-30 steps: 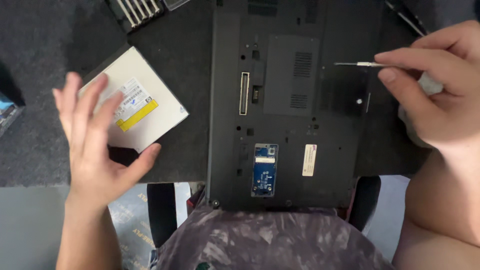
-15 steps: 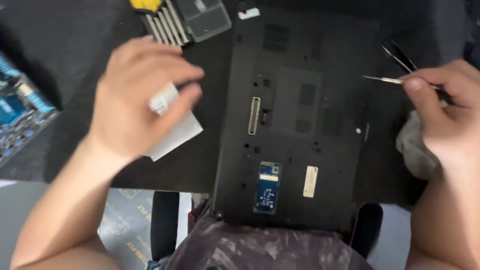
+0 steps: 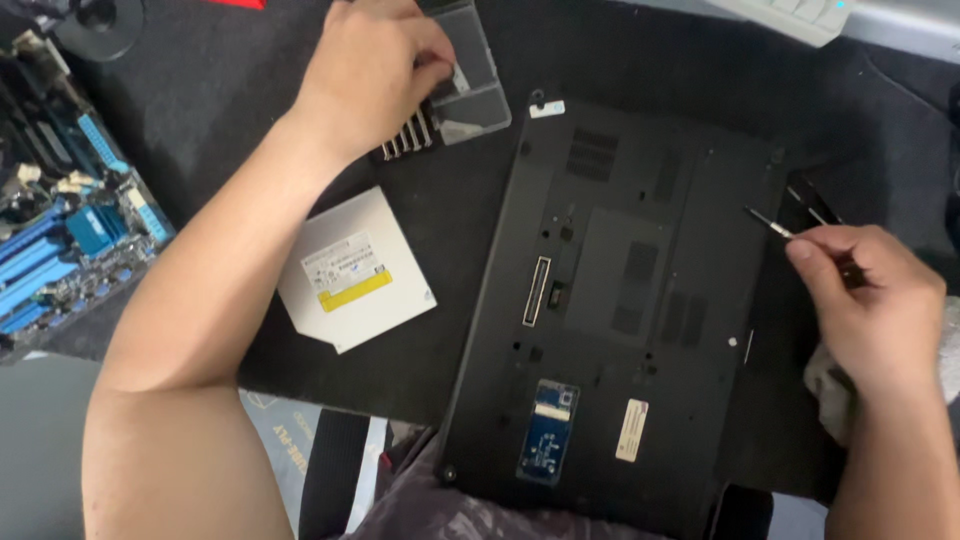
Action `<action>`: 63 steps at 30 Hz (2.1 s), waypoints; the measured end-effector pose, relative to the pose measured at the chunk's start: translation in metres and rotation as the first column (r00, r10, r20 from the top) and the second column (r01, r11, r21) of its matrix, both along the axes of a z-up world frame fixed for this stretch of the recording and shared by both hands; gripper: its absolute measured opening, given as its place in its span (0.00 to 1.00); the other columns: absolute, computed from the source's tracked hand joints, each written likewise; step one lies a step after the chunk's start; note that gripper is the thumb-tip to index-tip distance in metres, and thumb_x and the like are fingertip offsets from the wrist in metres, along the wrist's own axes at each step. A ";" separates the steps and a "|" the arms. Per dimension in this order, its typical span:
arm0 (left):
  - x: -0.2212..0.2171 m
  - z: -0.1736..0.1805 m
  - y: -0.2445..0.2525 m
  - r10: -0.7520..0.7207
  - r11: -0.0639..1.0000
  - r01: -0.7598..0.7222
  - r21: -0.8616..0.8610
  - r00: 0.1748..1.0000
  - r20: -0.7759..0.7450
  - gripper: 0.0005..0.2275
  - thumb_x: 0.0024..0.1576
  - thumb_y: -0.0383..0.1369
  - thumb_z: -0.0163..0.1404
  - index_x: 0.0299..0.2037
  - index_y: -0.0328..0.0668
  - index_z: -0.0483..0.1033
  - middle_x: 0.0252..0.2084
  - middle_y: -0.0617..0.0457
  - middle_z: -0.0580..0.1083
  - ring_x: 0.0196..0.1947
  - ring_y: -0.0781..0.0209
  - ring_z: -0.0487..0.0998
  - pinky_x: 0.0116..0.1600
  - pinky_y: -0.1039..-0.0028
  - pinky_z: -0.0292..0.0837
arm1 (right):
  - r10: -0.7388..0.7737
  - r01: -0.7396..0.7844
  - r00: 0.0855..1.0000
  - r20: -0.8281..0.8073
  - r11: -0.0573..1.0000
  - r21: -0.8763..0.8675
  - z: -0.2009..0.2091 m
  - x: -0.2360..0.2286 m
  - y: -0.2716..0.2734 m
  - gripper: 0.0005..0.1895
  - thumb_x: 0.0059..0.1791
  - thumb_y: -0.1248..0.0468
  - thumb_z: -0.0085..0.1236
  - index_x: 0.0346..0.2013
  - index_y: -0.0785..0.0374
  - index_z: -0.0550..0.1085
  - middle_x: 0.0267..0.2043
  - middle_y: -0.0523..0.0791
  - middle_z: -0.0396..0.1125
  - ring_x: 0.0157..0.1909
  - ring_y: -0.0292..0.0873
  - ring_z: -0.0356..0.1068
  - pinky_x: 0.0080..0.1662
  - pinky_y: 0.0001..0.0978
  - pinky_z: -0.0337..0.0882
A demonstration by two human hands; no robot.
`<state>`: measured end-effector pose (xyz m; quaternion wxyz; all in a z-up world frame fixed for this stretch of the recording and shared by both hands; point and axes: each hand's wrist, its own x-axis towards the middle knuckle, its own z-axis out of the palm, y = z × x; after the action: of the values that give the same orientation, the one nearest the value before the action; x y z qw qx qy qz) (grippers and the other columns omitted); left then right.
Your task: The person removes a small cover from the bottom of a laptop, then uses a screwdriver to remove several screws. They lift out a hard drive and place it on the desk, then remove a small metal bracket from the laptop chassis.
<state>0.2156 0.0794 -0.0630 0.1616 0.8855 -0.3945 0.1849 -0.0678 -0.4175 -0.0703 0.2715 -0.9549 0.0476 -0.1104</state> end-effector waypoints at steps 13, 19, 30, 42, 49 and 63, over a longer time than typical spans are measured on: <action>-0.001 -0.001 -0.005 0.067 0.998 -0.068 -0.007 0.991 -0.112 0.03 0.67 0.31 0.65 0.42 0.52 0.91 0.50 0.53 0.81 0.49 0.43 0.78 0.55 0.45 0.68 | -0.062 0.065 0.996 -0.061 0.997 0.040 -0.001 0.001 0.011 0.04 0.70 0.69 0.71 0.59 0.64 0.85 0.53 0.44 0.79 0.46 0.37 0.71 0.54 0.29 0.69; 0.002 -0.016 -0.006 0.097 0.995 -0.097 0.017 0.994 -0.052 0.02 0.65 0.36 0.71 0.45 0.56 0.93 0.50 0.56 0.76 0.52 0.45 0.75 0.57 0.47 0.64 | -0.027 0.028 0.999 -0.031 0.999 0.033 -0.003 0.002 0.009 0.04 0.70 0.71 0.72 0.60 0.67 0.85 0.55 0.47 0.79 0.48 0.40 0.72 0.55 0.31 0.69; -0.023 0.017 -0.022 -0.054 0.978 0.035 -0.205 0.995 -0.085 0.06 0.69 0.26 0.66 0.39 0.44 0.85 0.47 0.52 0.78 0.53 0.46 0.76 0.56 0.54 0.68 | -0.016 0.019 1.000 -0.027 0.995 0.102 -0.004 -0.001 0.010 0.05 0.74 0.70 0.72 0.63 0.69 0.84 0.52 0.49 0.76 0.51 0.41 0.72 0.55 0.31 0.70; -0.170 0.075 -0.105 -0.608 0.671 -0.356 -0.651 0.238 -0.757 0.09 0.65 0.41 0.61 0.48 0.47 0.87 0.49 0.61 0.84 0.49 0.72 0.83 0.58 0.76 0.84 | 0.159 -0.200 0.964 0.213 0.962 0.186 0.069 -0.015 0.099 0.04 0.66 0.70 0.59 0.56 0.67 0.76 0.49 0.48 0.69 0.48 0.44 0.69 0.55 0.34 0.66; -0.184 0.052 -0.112 -0.676 0.586 -0.446 -0.676 0.191 -0.712 0.09 0.66 0.38 0.63 0.48 0.44 0.87 0.50 0.58 0.83 0.47 0.69 0.82 0.56 0.77 0.82 | 0.329 -0.311 0.863 0.382 0.944 -0.111 0.085 -0.009 0.125 0.05 0.64 0.68 0.67 0.44 0.62 0.83 0.31 0.43 0.68 0.31 0.42 0.63 0.39 0.34 0.63; -0.189 0.053 -0.119 -0.565 0.655 -0.449 -0.608 0.244 -0.788 0.08 0.66 0.38 0.62 0.48 0.44 0.87 0.44 0.61 0.83 0.42 0.72 0.78 0.55 0.81 0.76 | 0.363 -0.331 0.823 0.437 0.932 -0.150 0.065 -0.001 0.127 0.05 0.63 0.71 0.71 0.42 0.64 0.83 0.28 0.42 0.66 0.31 0.43 0.63 0.36 0.35 0.63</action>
<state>0.0269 -0.0401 -0.0101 0.7245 0.6242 -0.1279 -0.2629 -0.0684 -0.2901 -0.0053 0.2583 -0.9028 -0.1958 -0.2826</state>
